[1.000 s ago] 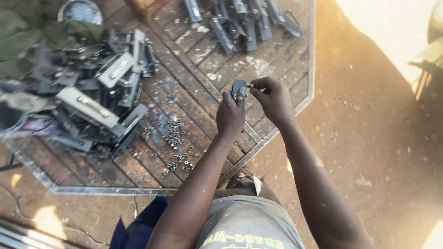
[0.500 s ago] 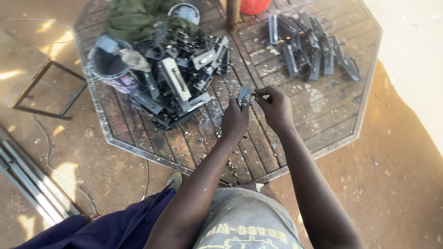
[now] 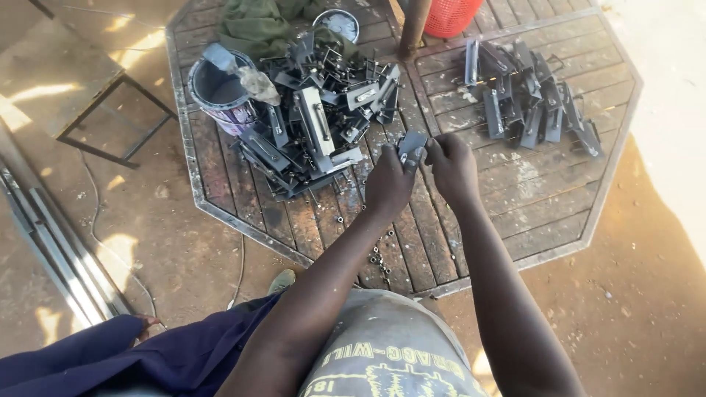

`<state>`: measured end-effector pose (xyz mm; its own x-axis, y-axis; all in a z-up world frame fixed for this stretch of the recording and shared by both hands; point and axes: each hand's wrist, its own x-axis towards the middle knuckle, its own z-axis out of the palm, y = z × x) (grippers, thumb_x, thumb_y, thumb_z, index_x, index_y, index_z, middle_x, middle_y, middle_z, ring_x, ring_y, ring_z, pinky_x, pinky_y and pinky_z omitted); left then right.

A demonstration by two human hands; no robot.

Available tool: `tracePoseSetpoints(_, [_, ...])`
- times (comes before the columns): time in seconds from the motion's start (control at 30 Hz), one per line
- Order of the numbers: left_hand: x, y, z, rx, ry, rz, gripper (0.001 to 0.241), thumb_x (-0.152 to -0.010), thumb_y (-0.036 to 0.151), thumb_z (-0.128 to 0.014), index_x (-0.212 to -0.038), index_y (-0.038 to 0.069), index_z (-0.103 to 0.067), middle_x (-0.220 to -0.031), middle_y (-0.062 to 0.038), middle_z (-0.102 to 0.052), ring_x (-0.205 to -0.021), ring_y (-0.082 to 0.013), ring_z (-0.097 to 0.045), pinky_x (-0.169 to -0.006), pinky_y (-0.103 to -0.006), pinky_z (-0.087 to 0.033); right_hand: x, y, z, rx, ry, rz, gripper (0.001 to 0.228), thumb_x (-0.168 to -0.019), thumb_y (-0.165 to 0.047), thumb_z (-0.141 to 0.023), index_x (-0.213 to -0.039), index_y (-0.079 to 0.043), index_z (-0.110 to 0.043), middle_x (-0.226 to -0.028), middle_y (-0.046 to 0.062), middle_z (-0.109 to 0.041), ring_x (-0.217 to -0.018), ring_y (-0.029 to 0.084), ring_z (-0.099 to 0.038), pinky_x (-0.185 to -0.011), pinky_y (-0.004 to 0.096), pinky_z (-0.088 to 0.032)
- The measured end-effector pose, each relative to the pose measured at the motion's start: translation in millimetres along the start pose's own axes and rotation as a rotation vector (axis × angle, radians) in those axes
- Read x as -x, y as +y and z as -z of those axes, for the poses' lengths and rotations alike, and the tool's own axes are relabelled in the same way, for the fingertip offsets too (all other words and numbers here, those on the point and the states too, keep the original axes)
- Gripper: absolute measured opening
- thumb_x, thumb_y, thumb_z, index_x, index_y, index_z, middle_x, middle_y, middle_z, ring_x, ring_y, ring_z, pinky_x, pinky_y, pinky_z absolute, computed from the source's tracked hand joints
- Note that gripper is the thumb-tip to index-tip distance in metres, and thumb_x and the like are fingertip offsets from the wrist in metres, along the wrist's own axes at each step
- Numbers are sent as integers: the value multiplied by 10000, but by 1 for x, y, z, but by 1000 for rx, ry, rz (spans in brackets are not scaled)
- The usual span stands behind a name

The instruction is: Assembling small metal components and brackets on a workbench in a fabrication environment.

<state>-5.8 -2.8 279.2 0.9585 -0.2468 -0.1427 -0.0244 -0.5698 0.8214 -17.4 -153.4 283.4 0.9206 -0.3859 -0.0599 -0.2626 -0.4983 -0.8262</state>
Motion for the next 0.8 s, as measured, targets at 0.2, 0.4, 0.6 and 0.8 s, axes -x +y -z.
tracePoseSetpoints(0.2, [10, 10, -6, 72, 96, -45, 489, -1068, 457, -407, -1146, -21, -473, -957, -262, -641, -921, -516, -701, -680, -607, -586, -7, 3, 0, 124, -60, 41, 323, -1069, -377, -529, -1063, -94, -687, -812, 144, -696, -907, 422, -678, -809, 536, -504])
tracePoseSetpoints(0.4, [10, 24, -10, 82, 226, -97, 412, -1066, 358, -443, -1140, -47, -458, -950, -272, -628, -903, -533, -690, -623, -611, -583, -21, 2, 6, 119, -75, 128, 374, -1111, -392, -457, -1039, -78, -646, -855, 194, -663, -940, 453, -652, -817, 561, -476])
tracePoseSetpoints(0.6, [12, 32, -22, 99, 273, -63, 417, -1084, 376, -384, -1167, -29, -436, -977, -265, -608, -910, -506, -695, -630, -591, -596, -33, 4, 10, 66, -127, 132, 423, -1120, -412, -415, -1005, -76, -645, -792, 159, -658, -813, 379, -642, -775, 532, -484])
tracePoseSetpoints(0.8, [20, 49, -27, 241, 220, 132, 445, -1087, 350, -321, -1233, -60, -419, -1076, -245, -618, -1000, -465, -693, -737, -585, -596, -5, -32, 40, -66, -202, 190, 316, -1112, -284, -439, -1154, -100, -694, -809, 69, -721, -701, 219, -629, -694, 392, -495])
